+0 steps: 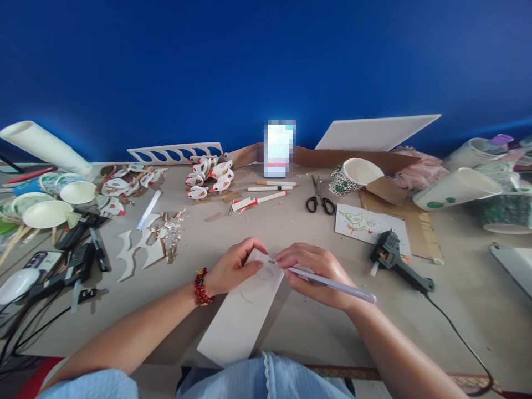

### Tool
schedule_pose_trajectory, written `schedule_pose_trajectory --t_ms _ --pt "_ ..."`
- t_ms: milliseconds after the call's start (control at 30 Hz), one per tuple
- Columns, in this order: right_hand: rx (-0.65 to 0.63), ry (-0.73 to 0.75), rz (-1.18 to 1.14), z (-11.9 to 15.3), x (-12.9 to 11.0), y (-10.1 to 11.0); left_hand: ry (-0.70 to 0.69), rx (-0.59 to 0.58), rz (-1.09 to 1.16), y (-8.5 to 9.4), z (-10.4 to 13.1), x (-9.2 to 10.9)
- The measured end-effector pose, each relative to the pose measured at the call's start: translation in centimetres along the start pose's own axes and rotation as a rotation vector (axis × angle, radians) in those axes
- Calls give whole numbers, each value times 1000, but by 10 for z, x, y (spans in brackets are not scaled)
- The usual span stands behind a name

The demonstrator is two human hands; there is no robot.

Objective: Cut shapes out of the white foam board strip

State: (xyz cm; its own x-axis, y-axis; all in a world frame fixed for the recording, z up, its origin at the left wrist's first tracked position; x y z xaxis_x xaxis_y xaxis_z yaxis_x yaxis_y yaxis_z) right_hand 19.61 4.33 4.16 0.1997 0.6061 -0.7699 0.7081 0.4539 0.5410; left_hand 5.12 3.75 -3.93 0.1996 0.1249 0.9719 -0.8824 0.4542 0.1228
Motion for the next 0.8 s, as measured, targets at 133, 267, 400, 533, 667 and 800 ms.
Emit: schedule_pose_trajectory --t_ms 133,267,400,533,667,800 --pt "-9 -8 -3 0 0 0 -1 2 19 0 0 1" --pt "-17 3 -2 -1 -1 0 3 -7 38 0 0 1" --pt "-33 -14 -6 -2 0 0 -6 -9 52 0 1 2" --pt "-60 -27 6 -2 1 -2 6 -15 78 -1 1 1" --pt "-84 -24 26 0 2 -5 -3 -6 76 0 1 4" --pt "-94 -20 34 1 2 -7 2 -5 59 0 1 4"
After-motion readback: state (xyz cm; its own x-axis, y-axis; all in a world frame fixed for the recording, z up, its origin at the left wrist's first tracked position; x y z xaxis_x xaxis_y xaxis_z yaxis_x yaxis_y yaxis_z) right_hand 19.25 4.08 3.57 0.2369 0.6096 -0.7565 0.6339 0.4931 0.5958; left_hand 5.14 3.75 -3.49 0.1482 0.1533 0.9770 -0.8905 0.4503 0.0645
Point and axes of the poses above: each hand's wrist, its own z-axis away from the middle knuckle, its own y-axis out of the back of the hand, x = y × z, the point moved 8 cm from there along -z, towards the middle knuckle, and after that the axes turned 1 degree about z, right-handed, at the moved point
